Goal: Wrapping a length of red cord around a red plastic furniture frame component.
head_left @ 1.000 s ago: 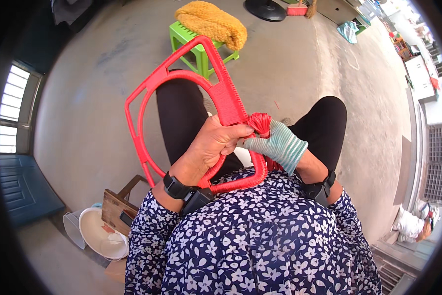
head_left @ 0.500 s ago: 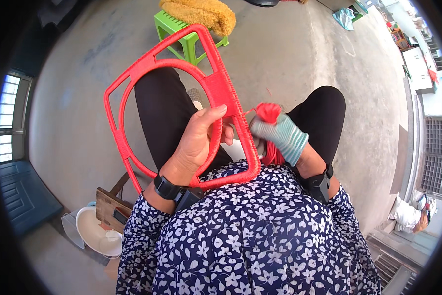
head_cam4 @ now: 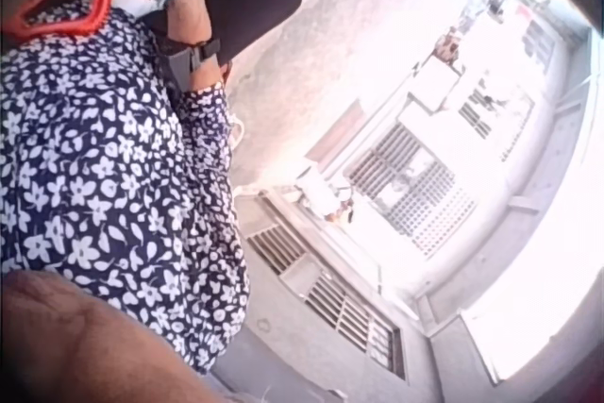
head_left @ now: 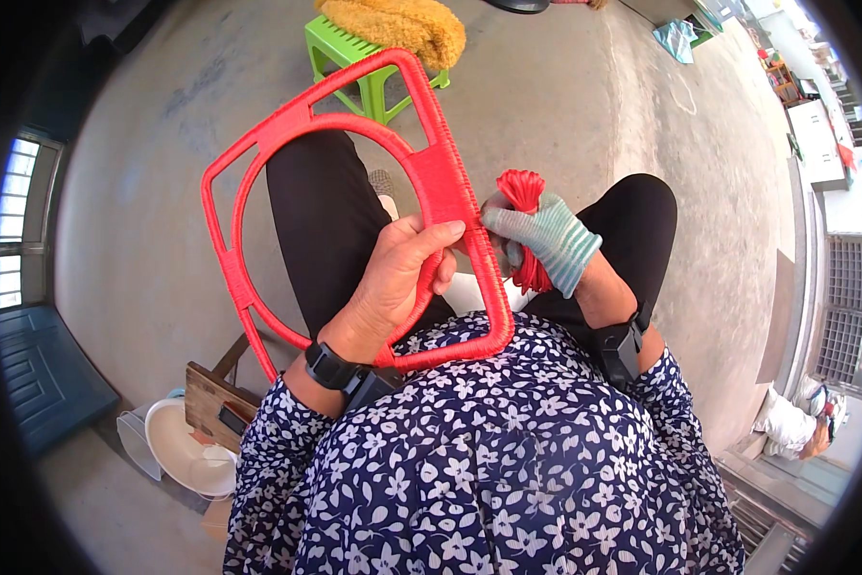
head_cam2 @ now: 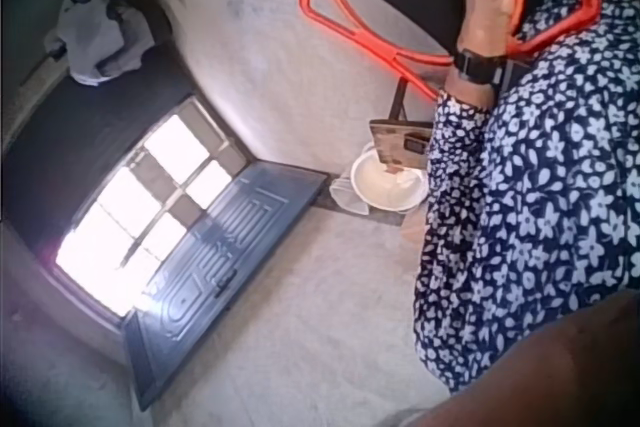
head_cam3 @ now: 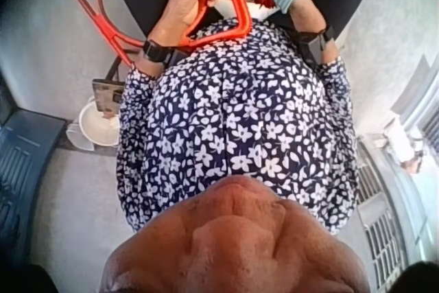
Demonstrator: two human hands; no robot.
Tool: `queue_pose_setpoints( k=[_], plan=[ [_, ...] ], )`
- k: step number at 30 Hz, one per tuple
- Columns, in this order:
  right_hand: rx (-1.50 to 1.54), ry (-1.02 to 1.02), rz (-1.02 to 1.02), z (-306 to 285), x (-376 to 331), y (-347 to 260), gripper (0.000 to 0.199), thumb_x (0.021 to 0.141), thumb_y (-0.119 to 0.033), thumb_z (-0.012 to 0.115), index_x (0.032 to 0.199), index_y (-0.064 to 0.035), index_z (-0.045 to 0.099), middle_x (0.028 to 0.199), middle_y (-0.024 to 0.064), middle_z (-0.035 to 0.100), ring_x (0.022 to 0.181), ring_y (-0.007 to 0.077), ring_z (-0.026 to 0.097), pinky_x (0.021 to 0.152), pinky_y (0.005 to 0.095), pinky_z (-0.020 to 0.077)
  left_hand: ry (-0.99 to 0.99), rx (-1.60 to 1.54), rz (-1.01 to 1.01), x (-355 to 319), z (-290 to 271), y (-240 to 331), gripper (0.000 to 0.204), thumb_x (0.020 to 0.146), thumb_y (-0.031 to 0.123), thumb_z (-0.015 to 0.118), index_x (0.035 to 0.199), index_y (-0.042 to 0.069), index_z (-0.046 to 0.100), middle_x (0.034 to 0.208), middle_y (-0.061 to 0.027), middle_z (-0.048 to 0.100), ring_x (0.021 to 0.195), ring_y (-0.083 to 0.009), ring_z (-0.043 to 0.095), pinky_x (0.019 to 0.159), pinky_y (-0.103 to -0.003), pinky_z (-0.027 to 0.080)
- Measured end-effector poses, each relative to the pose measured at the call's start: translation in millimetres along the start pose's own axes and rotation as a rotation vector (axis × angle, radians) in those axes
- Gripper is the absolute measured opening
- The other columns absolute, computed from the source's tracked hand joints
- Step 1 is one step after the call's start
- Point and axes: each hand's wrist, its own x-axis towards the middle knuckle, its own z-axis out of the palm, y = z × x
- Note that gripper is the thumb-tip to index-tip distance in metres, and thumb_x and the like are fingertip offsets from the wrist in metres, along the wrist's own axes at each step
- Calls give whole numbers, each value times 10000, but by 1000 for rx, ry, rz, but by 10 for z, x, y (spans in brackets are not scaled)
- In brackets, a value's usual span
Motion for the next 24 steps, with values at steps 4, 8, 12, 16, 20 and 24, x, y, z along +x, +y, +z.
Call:
queue_pose_setpoints(
  k=[4,8,12,16,20,24],
  plan=[
    [55,39,-263,28,-21,112,167,801,-128,730,894,-35,627,671,26,603,547,84,570,509,244,482,106,93,198,-68,144,19,292,845,38,651,1088,-32,505,916,-98,616,700,-120,610,592,-246,522],
    [-131,127,-360,59,-43,140,160,805,-127,734,886,-29,636,717,17,643,596,70,601,535,235,500,254,267,291,-133,138,-16,399,828,-25,644,1170,3,441,1057,-108,589,869,-143,627,729,-267,560],
    [-154,115,-335,82,-57,39,159,803,-127,736,892,-25,652,733,18,658,603,73,607,543,236,504,252,161,474,-193,158,1,362,840,-92,605,1157,-8,453,1093,-148,594,933,-165,640,750,-282,569],
    [-177,131,-389,94,-38,57,169,797,-132,741,902,-24,667,725,25,665,605,80,617,545,239,510,217,324,455,-239,192,-12,194,862,-64,607,1056,-49,597,1053,-132,650,915,-146,655,759,-264,568],
    [-258,203,-367,104,-35,80,171,791,-142,749,879,-18,672,698,33,665,605,88,628,545,240,513,225,475,507,-214,140,-72,204,865,-71,600,1068,-59,608,1098,-112,638,930,-138,648,758,-257,573],
    [-248,204,-371,105,-59,51,174,784,-149,759,848,-13,672,656,45,654,554,91,619,501,238,500,238,427,563,-212,172,-81,160,843,-63,639,1003,-54,633,931,-17,634,736,-15,555,604,-170,444]
  ],
)
